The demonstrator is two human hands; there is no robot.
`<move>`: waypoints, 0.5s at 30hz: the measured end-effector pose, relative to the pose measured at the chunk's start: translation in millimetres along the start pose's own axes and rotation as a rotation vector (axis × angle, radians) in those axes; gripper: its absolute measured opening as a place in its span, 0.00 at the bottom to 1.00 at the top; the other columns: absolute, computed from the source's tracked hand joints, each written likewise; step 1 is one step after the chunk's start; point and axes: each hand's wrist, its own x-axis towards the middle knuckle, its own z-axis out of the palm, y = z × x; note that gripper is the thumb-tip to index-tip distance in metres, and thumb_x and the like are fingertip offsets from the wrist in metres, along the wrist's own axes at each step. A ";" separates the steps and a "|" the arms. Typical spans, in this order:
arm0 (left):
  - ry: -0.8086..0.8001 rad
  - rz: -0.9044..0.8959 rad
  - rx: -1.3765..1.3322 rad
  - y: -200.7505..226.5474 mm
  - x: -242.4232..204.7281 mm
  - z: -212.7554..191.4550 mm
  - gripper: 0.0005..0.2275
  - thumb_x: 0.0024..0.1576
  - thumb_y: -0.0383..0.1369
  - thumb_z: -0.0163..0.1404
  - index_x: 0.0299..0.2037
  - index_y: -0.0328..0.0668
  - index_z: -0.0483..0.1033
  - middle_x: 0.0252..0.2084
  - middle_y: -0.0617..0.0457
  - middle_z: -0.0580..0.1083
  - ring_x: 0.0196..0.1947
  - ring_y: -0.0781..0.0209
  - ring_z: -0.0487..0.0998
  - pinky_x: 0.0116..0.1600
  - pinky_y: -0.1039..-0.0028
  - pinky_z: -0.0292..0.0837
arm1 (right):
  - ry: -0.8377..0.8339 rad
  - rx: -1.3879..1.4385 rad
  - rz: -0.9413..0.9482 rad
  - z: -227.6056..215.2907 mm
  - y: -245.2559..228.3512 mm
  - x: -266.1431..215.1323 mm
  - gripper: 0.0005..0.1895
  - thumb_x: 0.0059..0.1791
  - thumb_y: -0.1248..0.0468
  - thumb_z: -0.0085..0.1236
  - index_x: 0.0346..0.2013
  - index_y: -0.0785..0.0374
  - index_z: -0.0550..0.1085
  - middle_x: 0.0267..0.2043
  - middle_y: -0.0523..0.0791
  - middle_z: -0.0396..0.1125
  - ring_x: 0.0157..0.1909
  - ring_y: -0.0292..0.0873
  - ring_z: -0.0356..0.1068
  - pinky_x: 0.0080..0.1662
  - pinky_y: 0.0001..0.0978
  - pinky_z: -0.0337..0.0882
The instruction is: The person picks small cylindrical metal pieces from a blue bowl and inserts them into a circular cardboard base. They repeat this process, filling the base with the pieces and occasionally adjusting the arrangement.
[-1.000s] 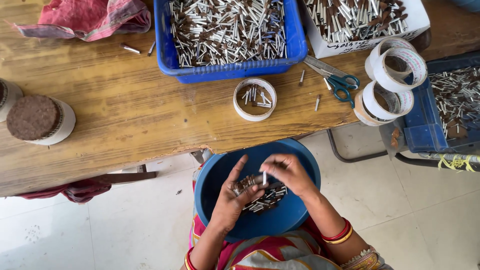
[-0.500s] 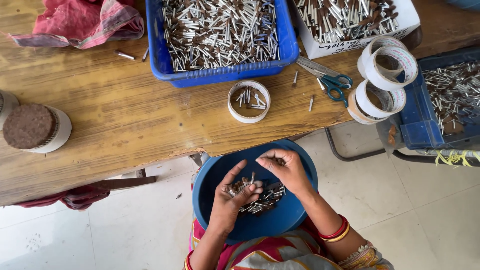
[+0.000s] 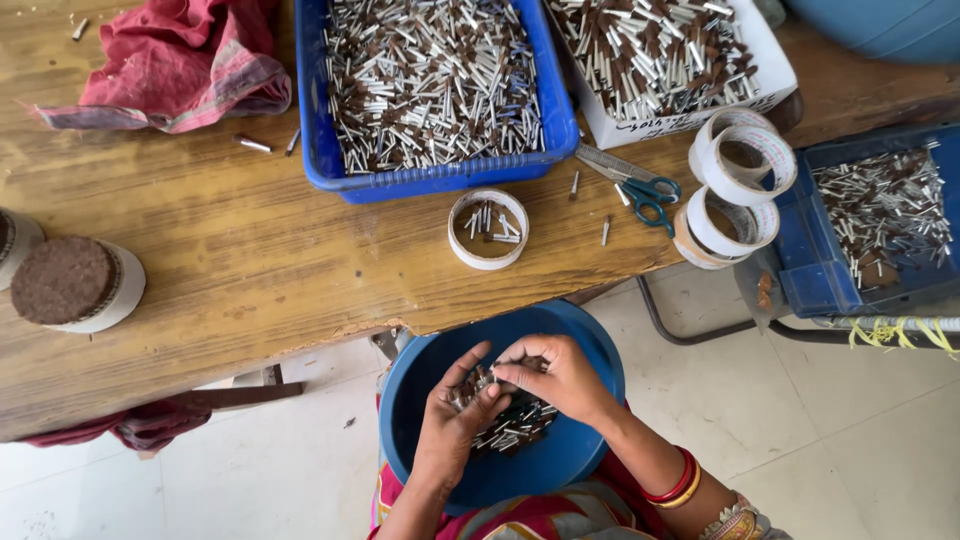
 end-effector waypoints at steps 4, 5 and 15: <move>0.042 -0.109 -0.028 6.2 -1.2 3.4 0.24 0.57 0.25 0.51 0.67 0.42 0.67 0.48 0.49 0.80 0.48 0.59 0.83 0.50 0.74 0.82 | 0.493 -0.796 -0.562 -35.5 -59.2 18.6 0.05 0.45 0.67 0.69 0.34 0.61 0.81 0.30 0.41 0.76 0.22 0.33 0.68 0.25 0.26 0.64; 0.056 -0.120 -0.010 4.2 -2.9 4.3 0.24 0.58 0.25 0.51 0.67 0.41 0.67 0.47 0.47 0.80 0.48 0.58 0.83 0.49 0.73 0.81 | 0.595 -0.994 -0.644 -50.5 -73.2 28.4 0.05 0.47 0.66 0.70 0.36 0.61 0.81 0.32 0.43 0.75 0.25 0.37 0.70 0.27 0.29 0.66; 0.009 -0.080 0.024 14.8 0.3 5.8 0.35 0.55 0.20 0.52 0.73 0.56 0.56 0.47 0.43 0.81 0.46 0.56 0.83 0.47 0.74 0.82 | 0.227 -0.547 -0.520 -9.2 -51.0 9.0 0.06 0.54 0.64 0.63 0.43 0.62 0.81 0.38 0.43 0.79 0.38 0.33 0.78 0.39 0.26 0.77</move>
